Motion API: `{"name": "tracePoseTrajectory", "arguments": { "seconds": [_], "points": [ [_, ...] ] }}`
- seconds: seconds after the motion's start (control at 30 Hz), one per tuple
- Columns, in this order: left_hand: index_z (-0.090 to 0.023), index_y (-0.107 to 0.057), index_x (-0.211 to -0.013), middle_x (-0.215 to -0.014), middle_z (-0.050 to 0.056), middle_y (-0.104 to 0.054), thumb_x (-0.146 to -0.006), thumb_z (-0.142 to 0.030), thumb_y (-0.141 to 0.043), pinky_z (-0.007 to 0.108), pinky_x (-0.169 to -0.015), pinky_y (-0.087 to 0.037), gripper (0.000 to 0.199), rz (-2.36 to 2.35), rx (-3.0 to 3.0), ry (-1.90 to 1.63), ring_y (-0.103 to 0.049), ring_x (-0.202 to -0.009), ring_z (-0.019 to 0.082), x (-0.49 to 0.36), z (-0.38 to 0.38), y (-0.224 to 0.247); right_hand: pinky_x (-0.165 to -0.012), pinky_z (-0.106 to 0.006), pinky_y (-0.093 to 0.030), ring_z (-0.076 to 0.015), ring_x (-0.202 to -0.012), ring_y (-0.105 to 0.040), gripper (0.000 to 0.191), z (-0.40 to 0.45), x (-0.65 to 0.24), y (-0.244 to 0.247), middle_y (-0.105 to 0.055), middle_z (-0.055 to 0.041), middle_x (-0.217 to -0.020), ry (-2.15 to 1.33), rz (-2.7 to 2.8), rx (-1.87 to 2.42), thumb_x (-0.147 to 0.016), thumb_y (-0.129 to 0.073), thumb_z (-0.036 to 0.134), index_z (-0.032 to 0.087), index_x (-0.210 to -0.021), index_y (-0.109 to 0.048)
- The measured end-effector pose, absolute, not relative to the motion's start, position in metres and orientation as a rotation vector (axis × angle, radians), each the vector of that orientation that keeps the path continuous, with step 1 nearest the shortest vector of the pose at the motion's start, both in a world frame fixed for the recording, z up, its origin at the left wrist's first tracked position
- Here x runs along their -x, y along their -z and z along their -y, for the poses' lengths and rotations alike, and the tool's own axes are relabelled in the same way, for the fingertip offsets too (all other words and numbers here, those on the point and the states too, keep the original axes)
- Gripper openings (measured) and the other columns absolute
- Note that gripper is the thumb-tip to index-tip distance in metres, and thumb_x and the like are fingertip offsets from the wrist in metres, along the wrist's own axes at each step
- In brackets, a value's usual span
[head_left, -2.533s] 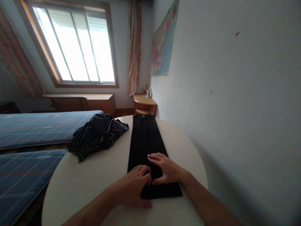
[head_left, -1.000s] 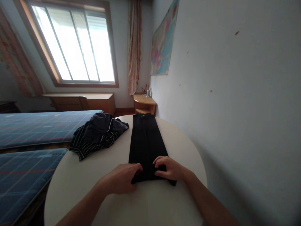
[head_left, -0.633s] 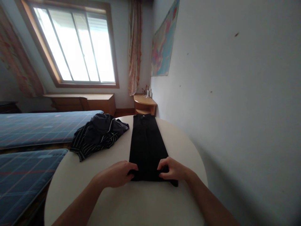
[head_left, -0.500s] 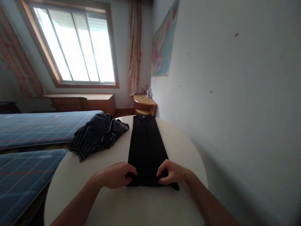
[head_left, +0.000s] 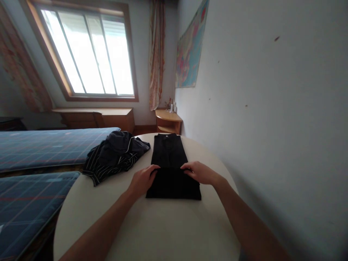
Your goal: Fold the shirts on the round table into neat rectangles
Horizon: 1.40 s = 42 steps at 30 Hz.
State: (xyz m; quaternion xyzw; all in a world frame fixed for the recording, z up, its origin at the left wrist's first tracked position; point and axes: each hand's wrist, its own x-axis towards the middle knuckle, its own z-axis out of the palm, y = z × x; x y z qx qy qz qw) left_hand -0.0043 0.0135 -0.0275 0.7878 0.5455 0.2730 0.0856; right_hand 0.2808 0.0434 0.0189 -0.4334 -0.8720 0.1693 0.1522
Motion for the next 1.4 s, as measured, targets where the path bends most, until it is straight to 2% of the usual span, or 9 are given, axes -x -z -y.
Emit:
{"name": "tracePoseTrajectory", "arguments": {
  "seconds": [0.2, 0.3, 0.4, 0.53, 0.73, 0.93, 1.1, 1.27, 1.4],
  "points": [
    [-0.025, -0.062, -0.118, -0.119, 0.004, -0.07, -0.099, -0.024, -0.043, 0.032, -0.1, -0.046, 0.026, -1.614, -2.319, -0.806, -0.064, -0.112, 0.021, 0.007, -0.037, 0.055, -0.094, -0.037, -0.05, -0.0255, -0.108, -0.068, 0.032, -0.066, -0.268, 0.016, -0.073, -0.0054, -0.118, -0.266, 2.499, 1.351, -0.091, -0.054, 0.023, 0.024, -0.119, -0.071],
    [-0.022, -0.06, -0.123, -0.122, 0.007, -0.067, -0.097, -0.024, -0.048, 0.033, -0.102, -0.046, 0.029, -1.59, -2.328, -0.816, -0.062, -0.115, 0.022, 0.01, -0.041, 0.065, -0.097, -0.037, -0.05, -0.0253, -0.111, -0.067, 0.036, -0.063, -0.274, 0.034, -0.072, -0.0067, -0.12, -0.277, 2.432, 1.331, -0.093, -0.056, 0.031, 0.023, -0.126, -0.067],
    [-0.02, -0.055, -0.131, -0.129, 0.009, -0.064, -0.095, -0.022, -0.051, 0.037, -0.107, -0.044, 0.036, -1.56, -2.364, -0.857, -0.058, -0.122, 0.023, 0.011, -0.044, 0.073, -0.097, -0.039, -0.051, -0.0262, -0.11, -0.067, 0.047, -0.061, -0.283, 0.042, -0.072, -0.0085, -0.121, -0.306, 2.391, 1.349, -0.089, -0.063, 0.037, 0.022, -0.134, -0.061],
    [-0.017, -0.051, -0.135, -0.134, 0.012, -0.061, -0.093, -0.018, -0.053, 0.041, -0.112, -0.04, 0.042, -1.569, -2.37, -0.846, -0.053, -0.127, 0.025, 0.012, -0.047, 0.078, -0.106, -0.038, -0.046, -0.0249, -0.118, -0.064, 0.042, -0.065, -0.289, 0.045, -0.068, -0.0091, -0.129, -0.372, 2.361, 1.303, -0.087, -0.064, 0.027, 0.02, -0.129, -0.065],
    [-0.018, -0.056, -0.131, -0.128, 0.012, -0.064, -0.091, -0.018, -0.056, 0.04, -0.106, -0.045, 0.04, -1.548, -2.39, -0.761, -0.058, -0.122, 0.026, 0.016, -0.037, 0.066, -0.102, -0.038, -0.048, -0.0249, -0.114, -0.065, 0.042, -0.062, -0.286, 0.043, -0.07, -0.0099, -0.125, -0.467, 2.365, 1.269, -0.083, -0.067, 0.023, 0.019, -0.124, -0.068],
    [-0.023, -0.06, -0.127, -0.128, 0.006, -0.066, -0.085, -0.022, -0.065, 0.036, -0.106, -0.044, 0.043, -1.405, -2.451, -0.548, -0.059, -0.121, 0.024, 0.03, -0.015, 0.049, -0.077, -0.03, -0.052, -0.0198, -0.085, -0.068, 0.045, -0.048, -0.29, 0.031, -0.073, -0.0043, -0.094, -0.772, 2.403, 1.2, -0.079, -0.073, 0.03, 0.021, -0.123, -0.068],
    [-0.024, -0.066, -0.117, -0.117, 0.005, -0.07, -0.09, -0.028, -0.061, 0.035, -0.096, -0.048, 0.028, -1.487, -2.482, -0.477, -0.064, -0.11, 0.024, 0.028, -0.004, 0.041, -0.064, -0.025, -0.047, -0.0144, -0.07, -0.061, 0.04, -0.042, -0.285, 0.029, -0.068, 0.001, -0.078, -0.963, 2.399, 1.115, -0.077, -0.073, 0.029, 0.021, -0.116, -0.07],
    [-0.023, -0.066, -0.101, -0.102, 0.003, -0.071, -0.092, -0.024, -0.058, 0.032, -0.085, -0.048, 0.012, -1.517, -2.493, -0.528, -0.066, -0.098, 0.022, 0.02, -0.008, 0.039, -0.062, -0.024, -0.046, -0.0126, -0.067, -0.058, 0.027, -0.04, -0.283, 0.032, -0.065, 0.0018, -0.075, -0.862, 2.39, 1.012, -0.078, -0.067, 0.021, 0.021, -0.105, -0.073],
    [-0.023, -0.062, -0.104, -0.106, 0.003, -0.069, -0.097, -0.028, -0.051, 0.032, -0.085, -0.048, 0.013, -1.576, -2.47, -0.822, -0.066, -0.095, 0.021, 0.023, -0.021, 0.042, -0.076, -0.029, -0.049, -0.016, -0.082, -0.064, 0.024, -0.046, -0.28, 0.033, -0.07, -0.0014, -0.091, -0.502, 2.269, 1.02, -0.084, -0.064, 0.022, 0.024, -0.107, -0.07]
  ]
}}
